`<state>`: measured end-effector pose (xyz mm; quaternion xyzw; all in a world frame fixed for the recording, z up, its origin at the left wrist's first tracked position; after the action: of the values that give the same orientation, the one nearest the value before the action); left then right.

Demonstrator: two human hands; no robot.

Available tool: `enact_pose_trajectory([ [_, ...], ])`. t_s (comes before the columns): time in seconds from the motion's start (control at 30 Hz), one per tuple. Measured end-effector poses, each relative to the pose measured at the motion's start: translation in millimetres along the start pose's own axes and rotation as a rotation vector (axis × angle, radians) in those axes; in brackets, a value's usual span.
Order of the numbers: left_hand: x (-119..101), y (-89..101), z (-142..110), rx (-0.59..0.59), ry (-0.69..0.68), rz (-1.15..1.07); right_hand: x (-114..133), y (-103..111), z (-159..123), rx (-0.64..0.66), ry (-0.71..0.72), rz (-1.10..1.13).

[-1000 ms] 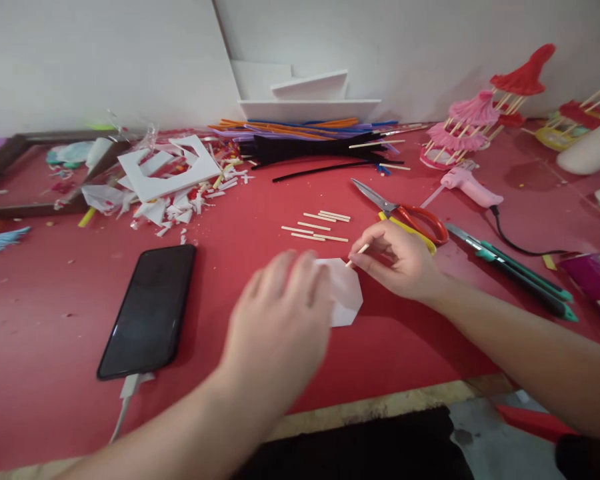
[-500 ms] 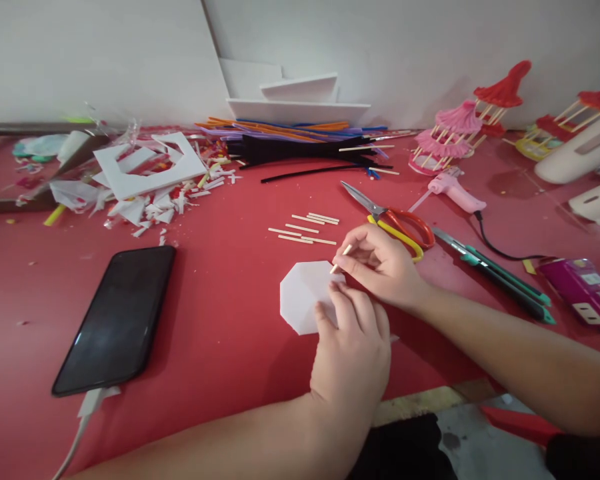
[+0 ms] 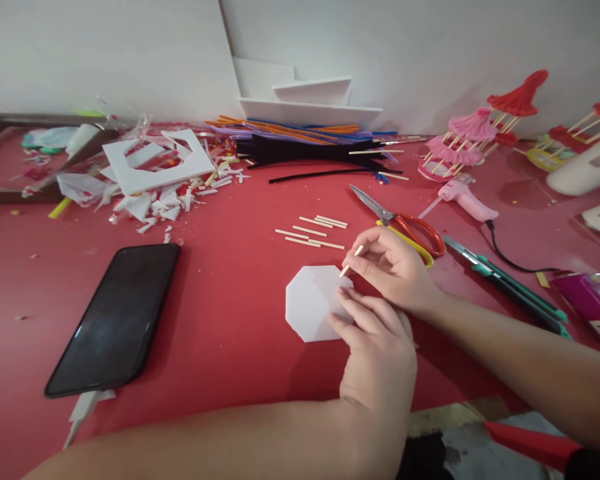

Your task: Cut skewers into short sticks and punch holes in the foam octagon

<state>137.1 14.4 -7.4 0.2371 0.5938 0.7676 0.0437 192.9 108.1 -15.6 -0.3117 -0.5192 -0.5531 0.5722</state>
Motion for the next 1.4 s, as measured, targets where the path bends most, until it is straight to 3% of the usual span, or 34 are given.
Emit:
enact_pose_trajectory([
  [0.2,0.5,-0.1,-0.2,-0.005,-0.008,-0.021,3.3,2.0,-0.6,0.0,0.012,-0.035],
  [0.4,5.8,-4.4,-8.3,-0.084,-0.03,-0.091,3.4,6.5,-0.7,-0.023,-0.009,-0.041],
  [0.63,21.3,-3.8,-15.2,-0.153,-0.135,-0.201,4.1,7.6,0.1,-0.033,0.002,-0.057],
  [0.9,16.9,-6.3,-15.0,-0.078,-0.064,-0.181,5.3,6.0,-2.0,-0.017,0.04,-0.122],
  [1.07,19.2,-7.2,-15.7,-0.107,-0.051,-0.211,6.5,7.3,-5.7,0.004,0.065,-0.174],
  [1.4,23.5,0.2,-15.8,-0.07,-0.12,-0.141,14.1,8.7,-8.7,0.07,0.161,-0.374],
])
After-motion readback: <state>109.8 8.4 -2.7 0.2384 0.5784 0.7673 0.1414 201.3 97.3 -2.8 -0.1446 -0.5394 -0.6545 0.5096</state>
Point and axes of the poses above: each hand's wrist, its own z-axis towards the middle knuckle, its own y-axis out of the back of the hand, x = y × z, the point moved 5 cm from there along z, towards the middle knuckle, and after that the axes turned 3 degrees about y, right-handed, at the moved point
